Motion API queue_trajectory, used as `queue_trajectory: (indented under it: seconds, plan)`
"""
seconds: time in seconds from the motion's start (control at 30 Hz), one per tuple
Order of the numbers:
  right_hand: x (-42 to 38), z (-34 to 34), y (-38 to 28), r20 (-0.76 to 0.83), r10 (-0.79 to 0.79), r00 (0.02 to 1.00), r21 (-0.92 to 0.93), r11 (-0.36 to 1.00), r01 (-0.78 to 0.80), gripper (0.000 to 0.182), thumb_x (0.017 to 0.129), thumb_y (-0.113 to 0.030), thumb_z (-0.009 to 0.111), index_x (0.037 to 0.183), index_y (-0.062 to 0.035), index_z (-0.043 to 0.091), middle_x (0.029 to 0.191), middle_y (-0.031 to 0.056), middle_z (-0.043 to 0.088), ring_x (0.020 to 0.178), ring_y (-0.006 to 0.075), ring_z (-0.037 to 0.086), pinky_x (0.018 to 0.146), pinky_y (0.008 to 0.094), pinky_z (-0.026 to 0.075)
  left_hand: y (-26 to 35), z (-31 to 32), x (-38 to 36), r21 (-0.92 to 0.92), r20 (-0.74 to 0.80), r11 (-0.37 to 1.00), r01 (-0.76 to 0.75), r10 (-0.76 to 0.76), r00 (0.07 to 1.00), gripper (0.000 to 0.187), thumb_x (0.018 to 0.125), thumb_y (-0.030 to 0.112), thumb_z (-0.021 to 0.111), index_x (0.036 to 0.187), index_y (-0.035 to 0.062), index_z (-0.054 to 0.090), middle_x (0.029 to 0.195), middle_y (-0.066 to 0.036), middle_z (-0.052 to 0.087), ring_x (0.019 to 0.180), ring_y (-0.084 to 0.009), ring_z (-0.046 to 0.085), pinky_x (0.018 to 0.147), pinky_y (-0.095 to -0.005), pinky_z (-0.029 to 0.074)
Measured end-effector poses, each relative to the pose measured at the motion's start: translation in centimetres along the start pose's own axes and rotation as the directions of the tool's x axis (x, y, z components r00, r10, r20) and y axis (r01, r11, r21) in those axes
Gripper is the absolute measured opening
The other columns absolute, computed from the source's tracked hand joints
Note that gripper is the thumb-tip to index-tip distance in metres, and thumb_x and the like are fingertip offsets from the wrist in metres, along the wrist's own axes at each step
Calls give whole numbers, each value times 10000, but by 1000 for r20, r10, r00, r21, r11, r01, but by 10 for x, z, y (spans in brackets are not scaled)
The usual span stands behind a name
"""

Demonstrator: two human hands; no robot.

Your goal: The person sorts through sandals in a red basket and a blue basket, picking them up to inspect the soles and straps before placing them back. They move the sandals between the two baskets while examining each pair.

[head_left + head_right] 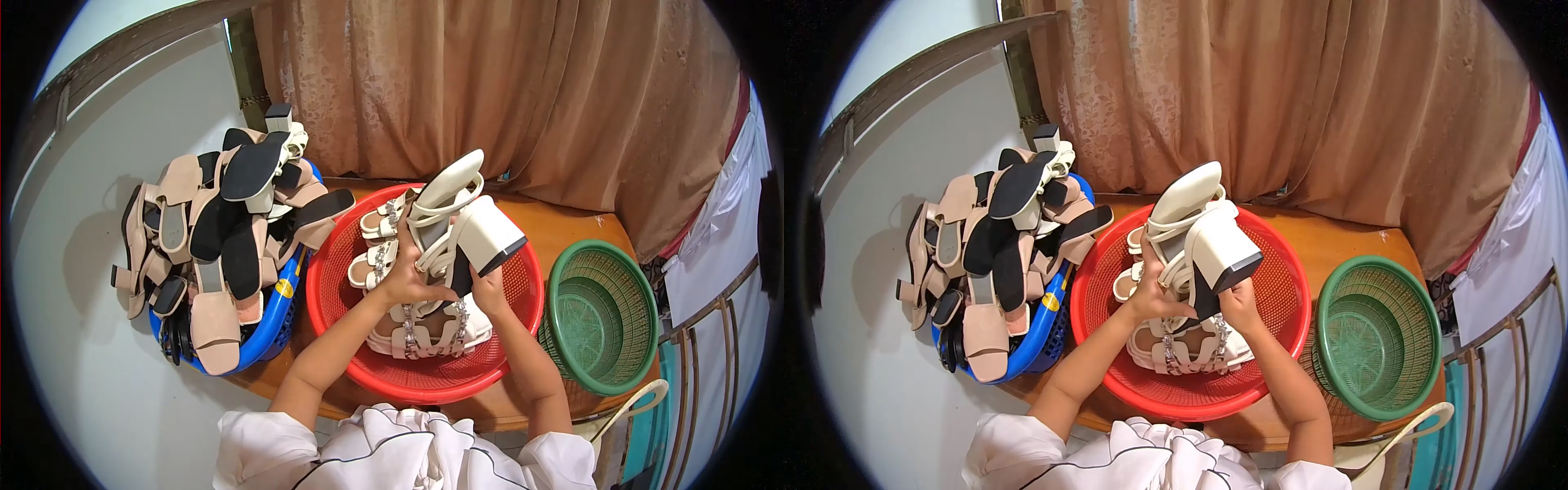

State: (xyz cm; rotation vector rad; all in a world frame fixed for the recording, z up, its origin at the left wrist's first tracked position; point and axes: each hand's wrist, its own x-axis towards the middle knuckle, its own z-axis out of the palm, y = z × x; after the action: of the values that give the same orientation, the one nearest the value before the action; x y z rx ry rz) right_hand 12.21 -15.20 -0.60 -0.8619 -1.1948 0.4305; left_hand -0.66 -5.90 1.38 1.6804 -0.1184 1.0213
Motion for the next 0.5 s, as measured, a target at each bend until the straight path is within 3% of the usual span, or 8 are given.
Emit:
queue_trajectory:
  seconds: [0.07,0.13,0.27,0.37,0.5]
  plan:
    - [2,1,-2,-2,3,1000,24,1000,-3,266,879,-110,462,1085,52,510,1029,55,564,948,118,509,819,261,402,-1,6,-3,-46,-63,999,-25,22,998,1295,484,222,869,1328,31,-94,1311,-141,260,1203,-220,317,998,-325,287]
    - [2,0,-2,-3,2,1000,-33,999,-2,261,875,-101,460,1080,52,513,1020,51,564,937,114,507,809,258,401,6,6,-1,147,-34,985,-88,94,995,1229,495,211,863,1326,6,-20,1303,-143,267,1194,-220,330,987,-326,303]
    - [3,0,-4,-4,-35,999,-109,993,34,229,869,-81,449,1037,52,529,987,48,565,894,103,506,765,246,409,8,8,2,327,-23,941,-91,104,994,1066,533,176,842,1297,-32,127,1260,-139,324,1146,-213,392,956,-325,343]
    - [6,0,-5,-31,-5,1000,-142,990,0,185,866,-79,451,949,52,554,901,41,582,810,97,520,695,236,423,5,14,3,124,-72,992,-35,44,996,948,583,111,803,1275,-15,168,1211,-123,380,1095,-198,447,929,-300,373]
    - [8,-3,1,-36,55,998,-119,991,-59,163,855,-86,483,831,50,569,762,21,584,687,81,516,599,225,419,-5,14,-1,-21,-79,997,71,-72,994,901,638,24,738,1273,15,99,1174,-116,412,1059,-184,482,917,-295,391]
